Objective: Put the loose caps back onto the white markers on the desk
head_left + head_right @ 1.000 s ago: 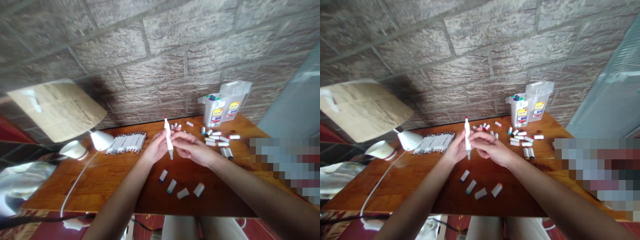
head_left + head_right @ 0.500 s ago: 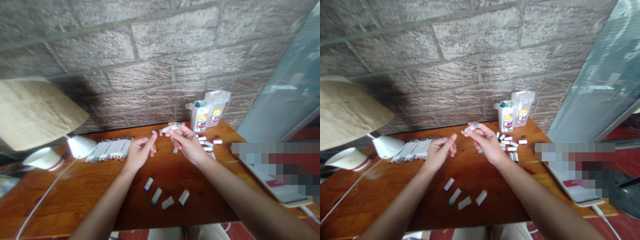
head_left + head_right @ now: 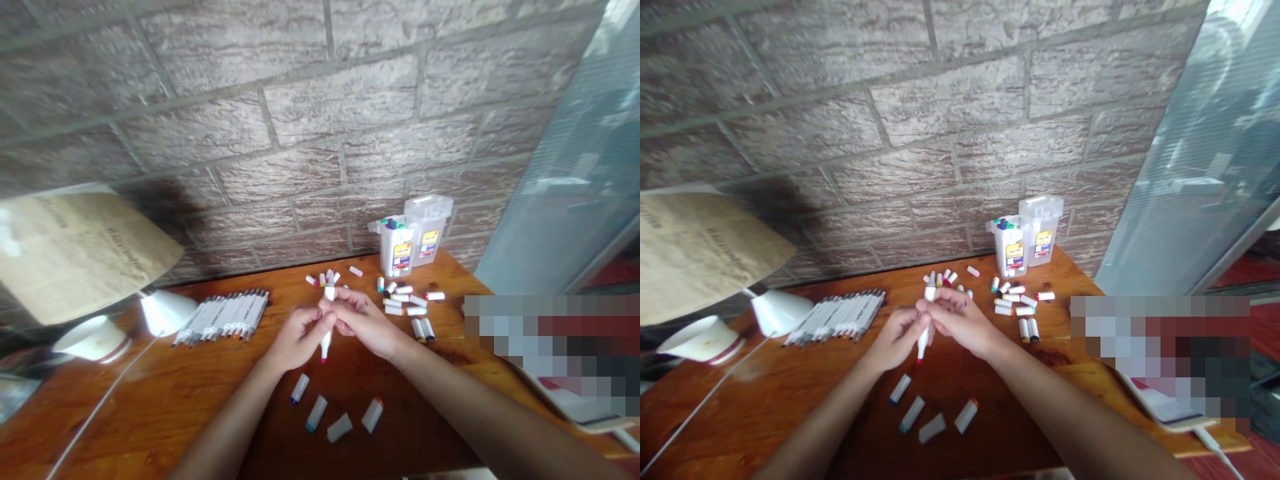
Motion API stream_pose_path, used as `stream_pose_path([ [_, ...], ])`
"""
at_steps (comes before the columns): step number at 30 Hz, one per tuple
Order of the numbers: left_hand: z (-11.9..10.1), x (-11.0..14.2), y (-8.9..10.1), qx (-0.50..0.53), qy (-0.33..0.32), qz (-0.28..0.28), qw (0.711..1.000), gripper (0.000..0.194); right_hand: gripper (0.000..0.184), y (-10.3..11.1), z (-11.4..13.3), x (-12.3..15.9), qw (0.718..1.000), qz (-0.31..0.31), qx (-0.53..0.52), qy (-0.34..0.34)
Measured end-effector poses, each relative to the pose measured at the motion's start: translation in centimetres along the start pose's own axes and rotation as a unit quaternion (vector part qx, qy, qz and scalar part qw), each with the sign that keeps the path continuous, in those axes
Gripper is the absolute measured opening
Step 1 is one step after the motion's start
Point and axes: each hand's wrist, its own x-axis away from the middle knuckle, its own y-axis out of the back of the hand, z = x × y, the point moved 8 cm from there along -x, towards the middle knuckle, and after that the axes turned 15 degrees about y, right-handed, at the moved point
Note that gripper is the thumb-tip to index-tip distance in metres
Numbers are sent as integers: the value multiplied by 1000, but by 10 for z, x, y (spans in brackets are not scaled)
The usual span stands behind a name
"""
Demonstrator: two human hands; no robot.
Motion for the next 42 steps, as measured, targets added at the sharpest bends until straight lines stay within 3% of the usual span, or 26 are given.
stream_pose_path([
  [4,-6,3,-2,-58,-32,-13,998,49,42,1,3,0,1000,21,10,-8],
  [13,-15,10,5,-159,-114,-83,977,54,46,-8,4,2,999,36,11,-19],
  [42,-16,9,5,-180,-113,-91,973,56,46,-6,1,4,999,28,19,-39],
])
